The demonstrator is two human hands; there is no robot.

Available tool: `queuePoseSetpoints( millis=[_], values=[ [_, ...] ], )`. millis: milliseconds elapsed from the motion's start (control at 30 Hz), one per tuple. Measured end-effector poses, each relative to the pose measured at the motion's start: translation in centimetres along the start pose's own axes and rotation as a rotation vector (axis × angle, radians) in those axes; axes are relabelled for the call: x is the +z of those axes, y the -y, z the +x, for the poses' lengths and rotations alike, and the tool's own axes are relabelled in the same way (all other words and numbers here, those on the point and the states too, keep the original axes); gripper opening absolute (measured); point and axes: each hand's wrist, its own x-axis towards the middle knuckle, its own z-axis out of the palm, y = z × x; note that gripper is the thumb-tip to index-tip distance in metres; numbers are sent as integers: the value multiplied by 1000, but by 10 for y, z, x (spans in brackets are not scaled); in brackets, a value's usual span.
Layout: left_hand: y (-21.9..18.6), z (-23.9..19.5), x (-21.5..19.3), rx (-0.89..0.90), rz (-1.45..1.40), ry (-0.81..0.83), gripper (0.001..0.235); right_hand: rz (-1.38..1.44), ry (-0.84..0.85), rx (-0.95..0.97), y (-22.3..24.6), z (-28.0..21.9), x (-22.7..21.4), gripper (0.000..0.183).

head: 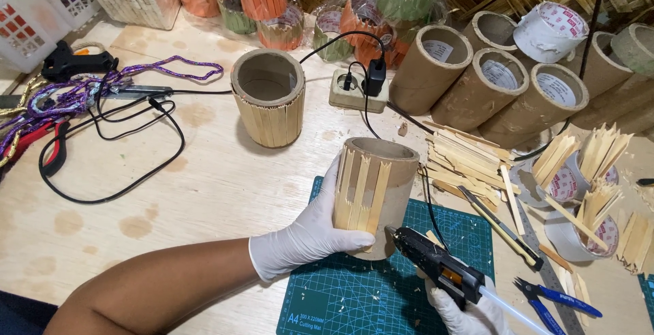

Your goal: Gluing thin wooden sticks onto a cardboard tube using a hot glue gun to create a decorative element for a terrarium.

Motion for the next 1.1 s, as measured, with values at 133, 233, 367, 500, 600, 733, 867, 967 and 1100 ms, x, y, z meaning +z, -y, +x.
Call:
queuePoseSetpoints(
  millis=[133,233,367,500,600,733,867,967,1100],
  values=[
    [1,0,0,12,-5,6,131,-146,-44,-21,0,1,-1,66],
    [2,0,-1,26,-18,13,131,-147,-9,-118,-4,3,-4,63],
    [1,0,-1,7,3,5,131,-117,-44,-81,-2,-3,-1,63],
    [-1,0,0,13,-10,11,129,-172,-36,-68,2,-6,-2,64],
    [-1,0,0,11,-13,9,128,-221,-12,-126,-7,1,-8,63],
    [3,1,-2,25,-2,13,130,-202,-43,-120,-6,1,-6,58],
    [3,2,-2,-4,13,2,130,-181,-24,-54,0,2,-2,60],
    [5,2,-2,30,-2,12,131,171,-34,75,-6,4,-1,61],
    [4,2,-1,25,-4,4,128,1046,275,513,-86,101,-56,56]
  ],
)
